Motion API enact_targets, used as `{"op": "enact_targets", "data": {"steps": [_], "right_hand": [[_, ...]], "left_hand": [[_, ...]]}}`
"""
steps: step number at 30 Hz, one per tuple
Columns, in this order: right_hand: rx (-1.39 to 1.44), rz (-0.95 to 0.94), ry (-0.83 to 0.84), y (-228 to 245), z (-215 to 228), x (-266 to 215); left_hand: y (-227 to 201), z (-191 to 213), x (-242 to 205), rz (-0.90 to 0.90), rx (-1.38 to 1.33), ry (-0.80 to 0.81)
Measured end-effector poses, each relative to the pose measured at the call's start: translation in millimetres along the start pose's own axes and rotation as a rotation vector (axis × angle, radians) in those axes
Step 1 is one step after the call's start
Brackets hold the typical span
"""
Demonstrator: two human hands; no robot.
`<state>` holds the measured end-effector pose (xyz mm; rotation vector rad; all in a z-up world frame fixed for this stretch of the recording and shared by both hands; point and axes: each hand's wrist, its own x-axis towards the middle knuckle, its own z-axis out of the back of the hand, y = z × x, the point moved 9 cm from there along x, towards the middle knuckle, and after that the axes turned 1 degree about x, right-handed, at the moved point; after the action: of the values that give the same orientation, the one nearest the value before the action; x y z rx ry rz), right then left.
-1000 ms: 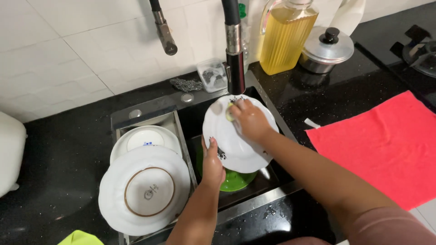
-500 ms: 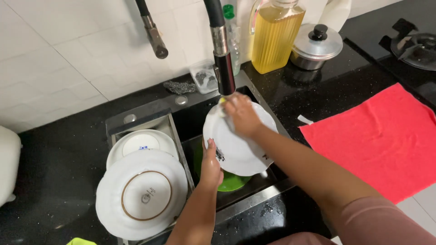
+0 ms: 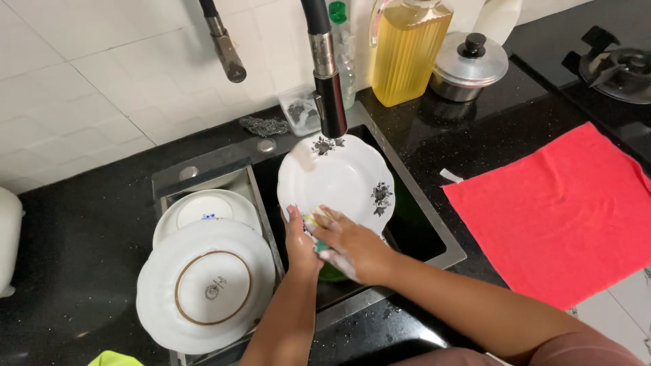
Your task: Washing and rinsing ceramic bowls and plates in a kitchen sink using a sponge and dish soap.
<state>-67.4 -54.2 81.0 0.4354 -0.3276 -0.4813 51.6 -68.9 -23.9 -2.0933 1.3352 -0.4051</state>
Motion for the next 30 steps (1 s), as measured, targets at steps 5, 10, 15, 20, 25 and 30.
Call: {"op": "enact_targets", "data": {"steps": [5, 10, 15, 20, 25, 30], "right_hand": [[-0.267, -0.104, 0.164, -76, 5, -13], [-0.259, -0.045, 0.033, -47, -11, -8], [0.032, 0.077, -0.114, -7, 2, -1], [-0.259, 0.066, -0.246, -74, 19, 2], [0.040, -0.028, 0.009, -31, -10, 1], [0.154, -0.062, -0.082, -88, -19, 4]], "left_hand": [[-12, -2, 1, -0.130, 0.032, -0.056], [-10, 1, 2, -0.106, 0.078, -0.066], [-7, 20, 3, -0.085, 0.094, -0.143], [-4, 15, 8, -0.084, 0.133, -0.163], [6, 20, 2, 0.169, 0.152, -0.267], [5, -3, -4, 0.302, 0.190, -0.148]]}}
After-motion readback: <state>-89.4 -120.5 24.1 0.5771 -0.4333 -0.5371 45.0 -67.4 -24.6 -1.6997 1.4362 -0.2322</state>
